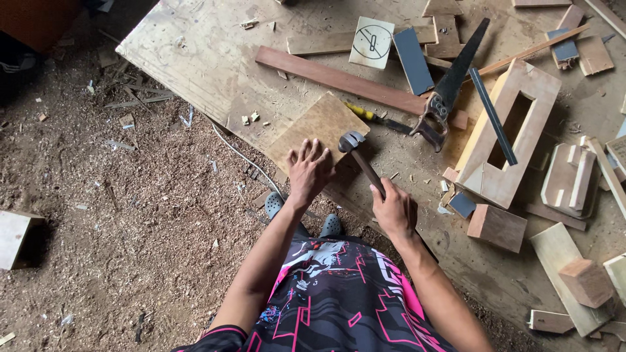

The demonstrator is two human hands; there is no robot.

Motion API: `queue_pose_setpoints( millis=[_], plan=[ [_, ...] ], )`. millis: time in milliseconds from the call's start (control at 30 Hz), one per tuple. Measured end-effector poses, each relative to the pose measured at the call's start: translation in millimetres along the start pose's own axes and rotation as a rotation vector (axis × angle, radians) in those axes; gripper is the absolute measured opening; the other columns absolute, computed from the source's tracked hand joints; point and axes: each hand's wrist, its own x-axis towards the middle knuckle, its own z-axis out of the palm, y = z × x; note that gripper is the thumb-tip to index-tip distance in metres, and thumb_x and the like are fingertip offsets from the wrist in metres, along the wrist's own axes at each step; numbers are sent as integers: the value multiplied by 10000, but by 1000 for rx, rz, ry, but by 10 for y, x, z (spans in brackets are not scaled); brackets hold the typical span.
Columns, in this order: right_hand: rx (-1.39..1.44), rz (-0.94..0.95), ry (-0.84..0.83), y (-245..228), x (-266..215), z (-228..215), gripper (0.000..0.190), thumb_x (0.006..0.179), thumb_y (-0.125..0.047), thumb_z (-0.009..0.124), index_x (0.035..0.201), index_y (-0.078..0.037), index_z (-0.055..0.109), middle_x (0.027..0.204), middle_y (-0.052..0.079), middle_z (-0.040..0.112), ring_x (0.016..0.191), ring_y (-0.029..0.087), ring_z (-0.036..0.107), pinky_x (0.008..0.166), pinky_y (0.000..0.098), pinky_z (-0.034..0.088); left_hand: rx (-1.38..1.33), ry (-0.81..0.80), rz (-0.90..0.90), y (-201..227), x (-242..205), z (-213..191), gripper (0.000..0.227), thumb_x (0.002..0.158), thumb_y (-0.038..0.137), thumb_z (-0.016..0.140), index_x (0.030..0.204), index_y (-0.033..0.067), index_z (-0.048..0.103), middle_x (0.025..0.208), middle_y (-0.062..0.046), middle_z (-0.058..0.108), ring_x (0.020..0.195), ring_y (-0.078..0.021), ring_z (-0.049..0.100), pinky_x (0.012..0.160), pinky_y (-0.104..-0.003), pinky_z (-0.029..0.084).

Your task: The person assembles a small wooden box by fitting a thin strip into a groove on a larger board and tapping it with a hammer. They then use a chisel to adjust the fit and continue hammering the strip into place.

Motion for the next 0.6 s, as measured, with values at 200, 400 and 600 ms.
queue_pose_setpoints(
  millis=[200, 400, 600],
  plan=[
    [50, 11, -31, 109, 9, 124, 203, 1024, -258, 634, 1079, -65, 668, 807, 78, 734, 530, 164, 628, 438, 336, 501, 9, -28, -19, -23, -8, 98, 709, 816, 677, 705, 1403, 290, 615, 1606, -76, 418, 1510, -308, 310, 1203, -580, 166],
    [98, 136, -296, 146, 31, 204, 423, 1055, -259, 488, 1363, 31, 462, 591, 81, 603, 366, 146, 508, 274, 317, 374, 0, -15, -19, -19, -14, 94, 694, 823, 666, 695, 1397, 283, 621, 1608, -74, 424, 1515, -303, 306, 1199, -578, 160],
    [187, 101, -207, 171, 92, 180, 366, 1092, -337, 405, 1126, 1, 542, 514, 10, 526, 311, 106, 429, 228, 299, 310, -15, -4, -13, -3, -34, 13, 672, 842, 633, 696, 1400, 265, 629, 1605, -88, 433, 1513, -308, 311, 1190, -581, 163]
  ],
)
